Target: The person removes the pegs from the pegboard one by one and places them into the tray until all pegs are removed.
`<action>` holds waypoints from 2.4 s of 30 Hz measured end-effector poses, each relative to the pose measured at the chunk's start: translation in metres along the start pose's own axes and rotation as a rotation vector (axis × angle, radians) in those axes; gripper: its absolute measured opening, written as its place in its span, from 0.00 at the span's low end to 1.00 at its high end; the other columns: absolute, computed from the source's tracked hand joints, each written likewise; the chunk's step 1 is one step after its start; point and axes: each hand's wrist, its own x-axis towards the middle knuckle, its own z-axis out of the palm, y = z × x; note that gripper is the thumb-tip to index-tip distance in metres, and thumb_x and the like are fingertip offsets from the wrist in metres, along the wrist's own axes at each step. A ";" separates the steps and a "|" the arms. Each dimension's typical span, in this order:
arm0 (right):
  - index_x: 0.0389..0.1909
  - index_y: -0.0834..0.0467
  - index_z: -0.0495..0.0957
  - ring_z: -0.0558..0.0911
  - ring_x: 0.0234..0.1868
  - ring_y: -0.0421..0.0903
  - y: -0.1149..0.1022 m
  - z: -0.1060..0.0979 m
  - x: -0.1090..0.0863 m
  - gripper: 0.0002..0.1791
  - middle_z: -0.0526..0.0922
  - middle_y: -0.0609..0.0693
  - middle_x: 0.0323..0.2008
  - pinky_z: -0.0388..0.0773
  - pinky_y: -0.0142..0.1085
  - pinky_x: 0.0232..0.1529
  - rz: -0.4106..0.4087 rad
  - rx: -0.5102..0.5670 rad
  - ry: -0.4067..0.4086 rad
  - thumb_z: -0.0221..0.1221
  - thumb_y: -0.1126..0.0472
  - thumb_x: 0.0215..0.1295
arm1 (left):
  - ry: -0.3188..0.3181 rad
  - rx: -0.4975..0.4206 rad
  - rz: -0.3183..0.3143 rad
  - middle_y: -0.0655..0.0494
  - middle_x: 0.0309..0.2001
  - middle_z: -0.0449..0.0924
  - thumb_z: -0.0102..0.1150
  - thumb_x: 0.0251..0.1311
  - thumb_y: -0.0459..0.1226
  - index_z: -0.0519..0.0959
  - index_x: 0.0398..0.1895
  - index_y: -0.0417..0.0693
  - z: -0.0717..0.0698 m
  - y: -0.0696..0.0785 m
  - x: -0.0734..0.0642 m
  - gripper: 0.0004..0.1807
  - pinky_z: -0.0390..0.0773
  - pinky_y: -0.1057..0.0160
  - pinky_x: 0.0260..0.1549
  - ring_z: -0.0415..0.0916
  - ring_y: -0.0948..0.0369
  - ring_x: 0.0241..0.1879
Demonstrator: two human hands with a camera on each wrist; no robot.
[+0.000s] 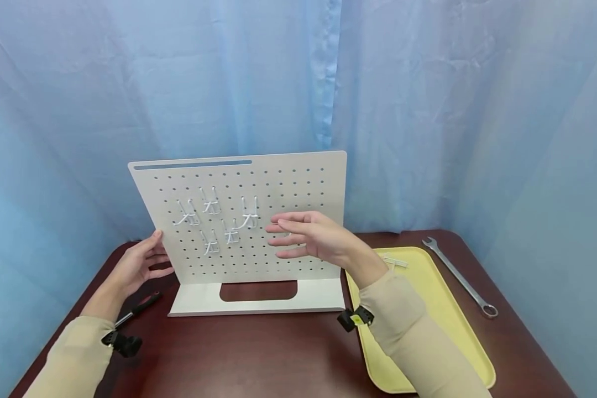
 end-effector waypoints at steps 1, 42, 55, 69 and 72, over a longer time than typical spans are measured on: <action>0.75 0.70 0.57 0.75 0.66 0.61 0.001 0.001 0.002 0.30 0.63 0.67 0.73 0.77 0.52 0.60 0.001 0.010 0.004 0.51 0.61 0.80 | -0.001 0.000 0.001 0.50 0.47 0.77 0.50 0.73 0.60 0.75 0.55 0.47 0.001 0.000 0.000 0.27 0.84 0.49 0.48 0.78 0.55 0.47; 0.72 0.69 0.59 0.73 0.66 0.64 0.021 0.052 0.070 0.27 0.67 0.66 0.71 0.80 0.53 0.56 0.061 0.224 0.081 0.48 0.57 0.82 | 0.016 0.027 0.010 0.50 0.49 0.77 0.51 0.71 0.62 0.74 0.60 0.46 0.003 0.004 -0.004 0.31 0.84 0.49 0.48 0.79 0.55 0.47; 0.72 0.66 0.62 0.81 0.59 0.59 0.022 0.052 0.071 0.24 0.69 0.64 0.70 0.80 0.51 0.55 0.042 0.230 0.105 0.46 0.59 0.82 | 0.021 0.020 0.014 0.50 0.47 0.77 0.50 0.72 0.61 0.75 0.57 0.46 0.001 0.004 -0.002 0.29 0.83 0.48 0.48 0.78 0.55 0.47; 0.72 0.67 0.63 0.86 0.50 0.50 0.023 0.052 0.073 0.23 0.70 0.64 0.69 0.83 0.43 0.52 0.031 0.301 0.110 0.47 0.62 0.82 | 0.023 0.033 0.010 0.49 0.49 0.77 0.51 0.71 0.63 0.74 0.60 0.43 0.002 0.008 -0.003 0.33 0.83 0.47 0.50 0.80 0.55 0.48; 0.71 0.67 0.64 0.86 0.50 0.50 0.022 0.052 0.073 0.23 0.71 0.64 0.68 0.83 0.42 0.51 0.030 0.311 0.118 0.48 0.63 0.81 | 0.021 0.026 0.008 0.49 0.50 0.77 0.51 0.71 0.63 0.74 0.60 0.44 0.003 0.007 -0.003 0.33 0.82 0.46 0.50 0.79 0.54 0.48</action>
